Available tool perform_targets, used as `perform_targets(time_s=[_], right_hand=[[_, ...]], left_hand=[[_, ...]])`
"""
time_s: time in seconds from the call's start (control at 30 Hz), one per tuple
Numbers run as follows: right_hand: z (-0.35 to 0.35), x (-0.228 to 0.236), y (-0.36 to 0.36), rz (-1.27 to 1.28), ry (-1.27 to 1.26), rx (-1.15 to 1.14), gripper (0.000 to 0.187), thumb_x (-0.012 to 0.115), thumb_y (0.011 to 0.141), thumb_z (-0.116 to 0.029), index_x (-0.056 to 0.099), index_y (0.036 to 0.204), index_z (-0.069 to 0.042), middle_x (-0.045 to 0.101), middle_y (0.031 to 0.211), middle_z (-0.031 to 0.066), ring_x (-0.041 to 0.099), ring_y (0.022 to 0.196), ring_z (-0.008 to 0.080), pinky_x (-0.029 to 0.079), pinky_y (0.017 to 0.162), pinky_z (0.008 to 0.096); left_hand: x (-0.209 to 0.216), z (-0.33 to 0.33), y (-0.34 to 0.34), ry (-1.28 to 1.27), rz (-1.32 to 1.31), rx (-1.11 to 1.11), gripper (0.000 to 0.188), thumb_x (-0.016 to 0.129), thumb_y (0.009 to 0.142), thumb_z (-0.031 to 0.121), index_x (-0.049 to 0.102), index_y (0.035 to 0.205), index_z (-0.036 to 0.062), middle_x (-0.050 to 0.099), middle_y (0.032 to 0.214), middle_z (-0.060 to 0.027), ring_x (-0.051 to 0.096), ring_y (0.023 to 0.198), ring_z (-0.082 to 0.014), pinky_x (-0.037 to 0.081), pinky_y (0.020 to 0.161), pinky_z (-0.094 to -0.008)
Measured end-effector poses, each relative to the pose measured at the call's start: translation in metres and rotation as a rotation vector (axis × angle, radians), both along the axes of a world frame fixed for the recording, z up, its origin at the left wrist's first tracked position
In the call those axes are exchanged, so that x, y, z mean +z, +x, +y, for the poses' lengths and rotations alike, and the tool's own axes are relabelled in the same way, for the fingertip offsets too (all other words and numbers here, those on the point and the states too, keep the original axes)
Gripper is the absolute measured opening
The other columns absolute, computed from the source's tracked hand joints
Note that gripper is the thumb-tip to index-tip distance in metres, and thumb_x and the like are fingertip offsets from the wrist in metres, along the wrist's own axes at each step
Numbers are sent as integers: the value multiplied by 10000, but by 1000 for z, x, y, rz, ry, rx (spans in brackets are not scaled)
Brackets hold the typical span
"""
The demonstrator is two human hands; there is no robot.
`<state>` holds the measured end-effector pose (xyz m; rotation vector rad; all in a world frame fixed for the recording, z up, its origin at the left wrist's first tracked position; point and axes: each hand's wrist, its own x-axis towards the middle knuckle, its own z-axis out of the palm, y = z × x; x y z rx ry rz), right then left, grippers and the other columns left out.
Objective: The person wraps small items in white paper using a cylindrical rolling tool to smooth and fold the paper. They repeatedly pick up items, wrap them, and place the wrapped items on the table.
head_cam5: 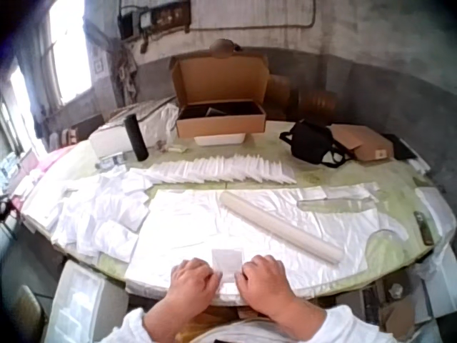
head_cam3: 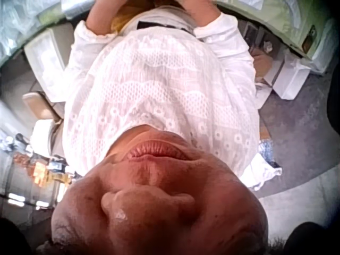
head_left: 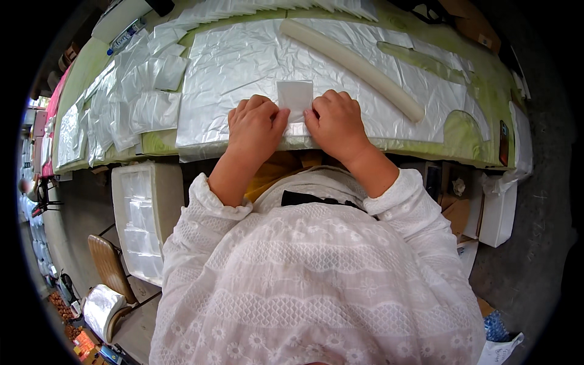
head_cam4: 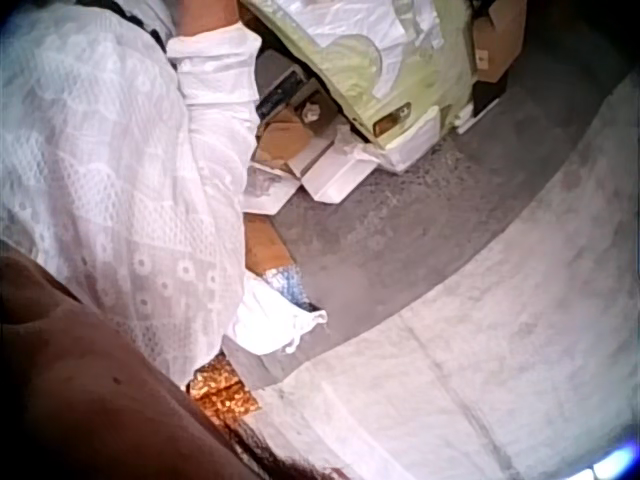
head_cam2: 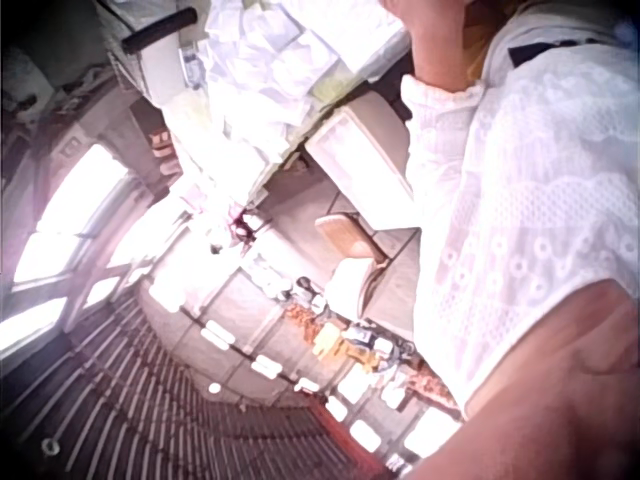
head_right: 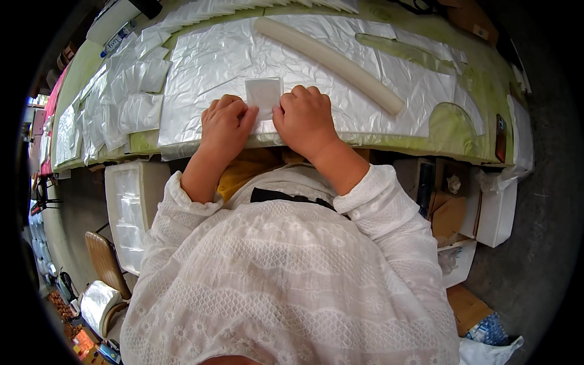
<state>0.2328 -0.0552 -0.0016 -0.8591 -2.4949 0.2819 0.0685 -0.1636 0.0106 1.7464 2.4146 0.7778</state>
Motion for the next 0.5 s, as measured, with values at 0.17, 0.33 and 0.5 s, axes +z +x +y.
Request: perform_targets(time_s=[0.17, 0.33, 0.5], right_hand=[[2, 5, 0, -41, -17, 20, 167, 687, 853, -243, 682, 823, -78, 652, 904, 91, 624, 897, 324, 493, 774, 475], [9, 14, -1, -64, -177, 11, 290, 692, 848, -259, 692, 1084, -91, 675, 979, 111, 650, 973, 344, 518, 842, 494], [24, 31, -4, -181, -296, 68, 472, 681, 866, -304, 674, 1319, -171, 693, 1077, 133, 667, 1062, 353, 541, 924, 477]], left_hand=[[-6, 3, -2, 76, 26, -50, 333, 678, 947, 337, 678, 1215, 138, 624, 1334, -64, 550, 1253, -326, 396, 1058, -507], [-3, 2, 9, -157, 145, -209, 598, 644, 962, 419, 516, 1499, 189, 368, 1646, -71, 294, 1526, -350, 158, 1219, -648], [8, -16, 13, 57, 42, -223, 617, 727, 929, 320, 526, 1492, 169, 449, 1560, -119, 424, 1422, -363, 306, 1196, -537]])
